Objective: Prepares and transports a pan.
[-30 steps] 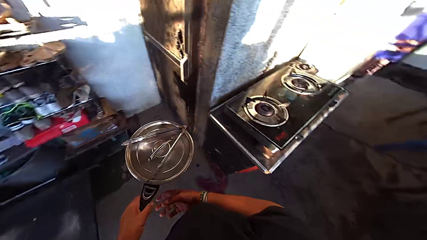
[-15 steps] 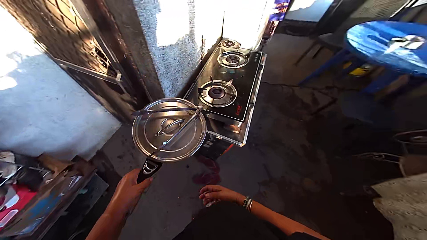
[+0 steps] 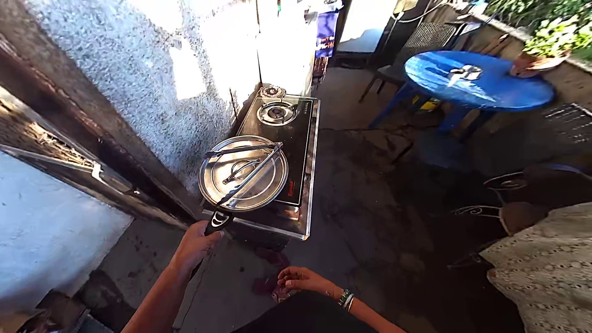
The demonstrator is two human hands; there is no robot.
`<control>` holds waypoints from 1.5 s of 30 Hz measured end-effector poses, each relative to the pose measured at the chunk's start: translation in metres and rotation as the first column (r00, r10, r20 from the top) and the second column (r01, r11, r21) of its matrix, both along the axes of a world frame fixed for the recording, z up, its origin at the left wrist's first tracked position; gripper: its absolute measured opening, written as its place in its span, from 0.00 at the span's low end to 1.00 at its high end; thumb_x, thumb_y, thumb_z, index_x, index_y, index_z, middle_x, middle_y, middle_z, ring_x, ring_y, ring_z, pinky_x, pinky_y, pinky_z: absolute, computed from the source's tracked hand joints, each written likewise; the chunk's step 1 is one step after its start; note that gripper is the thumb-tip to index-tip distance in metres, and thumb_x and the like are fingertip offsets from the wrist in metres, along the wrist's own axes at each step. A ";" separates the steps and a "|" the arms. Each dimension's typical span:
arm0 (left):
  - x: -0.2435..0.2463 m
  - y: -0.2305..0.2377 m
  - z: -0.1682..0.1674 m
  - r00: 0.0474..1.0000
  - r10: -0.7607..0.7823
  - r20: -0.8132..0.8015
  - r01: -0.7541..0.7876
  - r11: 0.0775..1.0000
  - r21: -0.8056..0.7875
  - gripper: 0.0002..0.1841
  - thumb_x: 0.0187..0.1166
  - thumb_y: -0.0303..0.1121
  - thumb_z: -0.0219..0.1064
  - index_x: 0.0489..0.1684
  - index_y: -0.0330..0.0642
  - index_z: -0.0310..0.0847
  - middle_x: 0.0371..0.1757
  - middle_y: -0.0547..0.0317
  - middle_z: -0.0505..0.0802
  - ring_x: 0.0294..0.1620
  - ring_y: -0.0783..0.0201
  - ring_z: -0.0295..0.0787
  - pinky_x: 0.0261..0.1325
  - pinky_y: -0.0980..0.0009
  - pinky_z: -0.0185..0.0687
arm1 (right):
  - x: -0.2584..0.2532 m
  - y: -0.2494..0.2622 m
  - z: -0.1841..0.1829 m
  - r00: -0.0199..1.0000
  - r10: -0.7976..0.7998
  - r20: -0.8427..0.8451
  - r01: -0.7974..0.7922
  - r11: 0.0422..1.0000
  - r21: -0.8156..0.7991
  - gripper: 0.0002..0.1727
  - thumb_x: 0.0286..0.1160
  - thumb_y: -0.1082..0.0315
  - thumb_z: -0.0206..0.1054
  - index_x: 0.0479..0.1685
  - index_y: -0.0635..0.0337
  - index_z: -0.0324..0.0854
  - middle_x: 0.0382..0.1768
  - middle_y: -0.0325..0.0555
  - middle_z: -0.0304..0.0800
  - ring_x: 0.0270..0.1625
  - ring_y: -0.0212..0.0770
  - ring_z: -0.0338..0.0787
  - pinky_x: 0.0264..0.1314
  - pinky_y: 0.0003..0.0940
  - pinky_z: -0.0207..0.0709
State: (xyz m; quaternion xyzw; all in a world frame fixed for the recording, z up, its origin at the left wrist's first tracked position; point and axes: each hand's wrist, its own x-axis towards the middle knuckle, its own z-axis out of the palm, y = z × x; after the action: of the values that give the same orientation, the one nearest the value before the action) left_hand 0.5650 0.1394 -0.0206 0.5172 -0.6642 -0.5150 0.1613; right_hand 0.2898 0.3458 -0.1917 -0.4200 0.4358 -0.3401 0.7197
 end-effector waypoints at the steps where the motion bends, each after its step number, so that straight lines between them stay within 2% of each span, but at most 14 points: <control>1: -0.012 -0.010 -0.002 1.000 0.002 0.012 -0.002 1.000 -0.004 0.06 0.76 0.27 0.72 0.41 0.34 0.82 0.23 0.61 0.82 0.19 0.71 0.75 0.27 0.75 0.74 | -0.008 -0.004 0.002 1.000 -0.018 -0.009 0.018 1.000 0.004 0.20 0.83 0.65 0.62 0.68 0.67 0.74 0.60 0.45 0.89 0.57 0.32 0.91 0.63 0.31 0.84; 4: -0.044 -0.035 -0.013 0.999 0.010 0.039 -0.010 1.000 -0.005 0.08 0.77 0.29 0.72 0.41 0.34 0.81 0.24 0.60 0.82 0.19 0.70 0.75 0.29 0.72 0.76 | -0.028 -0.011 0.001 0.999 -0.051 0.007 0.051 0.999 0.005 0.21 0.83 0.64 0.63 0.69 0.67 0.75 0.61 0.45 0.89 0.59 0.34 0.91 0.63 0.31 0.84; 9: -0.087 -0.061 -0.028 0.997 0.059 0.045 -0.060 0.998 0.017 0.07 0.77 0.27 0.72 0.41 0.33 0.81 0.22 0.60 0.81 0.18 0.70 0.74 0.26 0.73 0.74 | -0.047 -0.019 -0.004 0.993 -0.098 0.068 0.097 0.995 0.008 0.21 0.82 0.64 0.65 0.68 0.66 0.75 0.61 0.45 0.90 0.60 0.35 0.91 0.67 0.33 0.83; 16: -0.119 -0.081 -0.038 0.995 0.066 0.072 -0.069 0.997 0.042 0.08 0.78 0.27 0.72 0.42 0.31 0.80 0.22 0.60 0.80 0.17 0.69 0.73 0.27 0.73 0.74 | -0.060 -0.028 -0.006 0.988 -0.138 0.063 0.138 0.990 0.005 0.20 0.82 0.65 0.64 0.67 0.66 0.76 0.59 0.44 0.90 0.59 0.33 0.91 0.67 0.31 0.83; 19: -0.125 -0.084 -0.041 0.995 0.070 0.070 -0.075 0.995 0.070 0.08 0.78 0.27 0.72 0.41 0.32 0.79 0.21 0.60 0.80 0.16 0.70 0.73 0.26 0.74 0.73 | -0.064 -0.031 -0.005 0.986 -0.151 0.075 0.149 0.989 0.019 0.20 0.82 0.64 0.64 0.67 0.65 0.76 0.60 0.43 0.90 0.58 0.33 0.91 0.66 0.32 0.83; 23: -0.130 -0.084 -0.042 0.995 0.068 0.075 -0.075 0.993 0.087 0.09 0.79 0.28 0.72 0.42 0.31 0.79 0.22 0.59 0.80 0.18 0.69 0.73 0.27 0.73 0.74 | -0.068 -0.039 0.001 0.987 -0.152 0.047 0.151 0.988 0.027 0.19 0.82 0.64 0.63 0.67 0.64 0.76 0.59 0.43 0.90 0.55 0.34 0.92 0.59 0.33 0.86; 27: -0.133 -0.085 -0.043 0.993 0.092 0.076 -0.100 0.989 0.107 0.09 0.79 0.28 0.72 0.41 0.31 0.78 0.22 0.59 0.79 0.18 0.69 0.73 0.27 0.73 0.74 | -0.067 -0.054 0.011 0.986 -0.157 0.052 0.155 0.987 0.051 0.18 0.81 0.64 0.64 0.67 0.59 0.76 0.60 0.41 0.89 0.57 0.35 0.91 0.58 0.34 0.86; 37: -0.135 -0.087 -0.056 0.990 0.139 0.032 -0.142 0.978 0.153 0.09 0.78 0.28 0.73 0.40 0.32 0.79 0.20 0.59 0.79 0.16 0.69 0.72 0.25 0.73 0.73 | -0.058 -0.095 0.037 0.978 -0.183 0.100 0.185 0.983 -0.011 0.17 0.80 0.67 0.65 0.66 0.58 0.77 0.61 0.41 0.89 0.56 0.35 0.91 0.58 0.33 0.85; 41: -0.134 -0.084 -0.058 0.990 0.132 -0.049 -0.120 0.974 0.192 0.08 0.80 0.27 0.71 0.40 0.31 0.79 0.20 0.60 0.79 0.15 0.70 0.72 0.24 0.76 0.73 | -0.048 -0.115 0.050 0.974 -0.211 0.086 0.215 0.976 -0.035 0.19 0.79 0.67 0.64 0.68 0.59 0.75 0.60 0.43 0.89 0.56 0.36 0.91 0.57 0.34 0.85; 45: -0.128 -0.083 -0.062 0.978 0.115 -0.173 -0.068 0.964 0.256 0.06 0.81 0.24 0.69 0.42 0.30 0.78 0.21 0.59 0.80 0.17 0.70 0.75 0.25 0.77 0.76 | -0.023 -0.143 0.068 0.937 -0.339 0.084 0.335 0.940 0.056 0.19 0.87 0.68 0.58 0.74 0.60 0.69 0.59 0.47 0.89 0.53 0.39 0.92 0.55 0.34 0.86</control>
State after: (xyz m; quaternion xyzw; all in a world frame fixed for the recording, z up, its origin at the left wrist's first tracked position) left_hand 0.4374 0.0564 -0.0830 0.5130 -0.5518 -0.6323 0.1805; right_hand 0.2668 0.2032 -0.1236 -0.3080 0.4743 -0.4685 0.6787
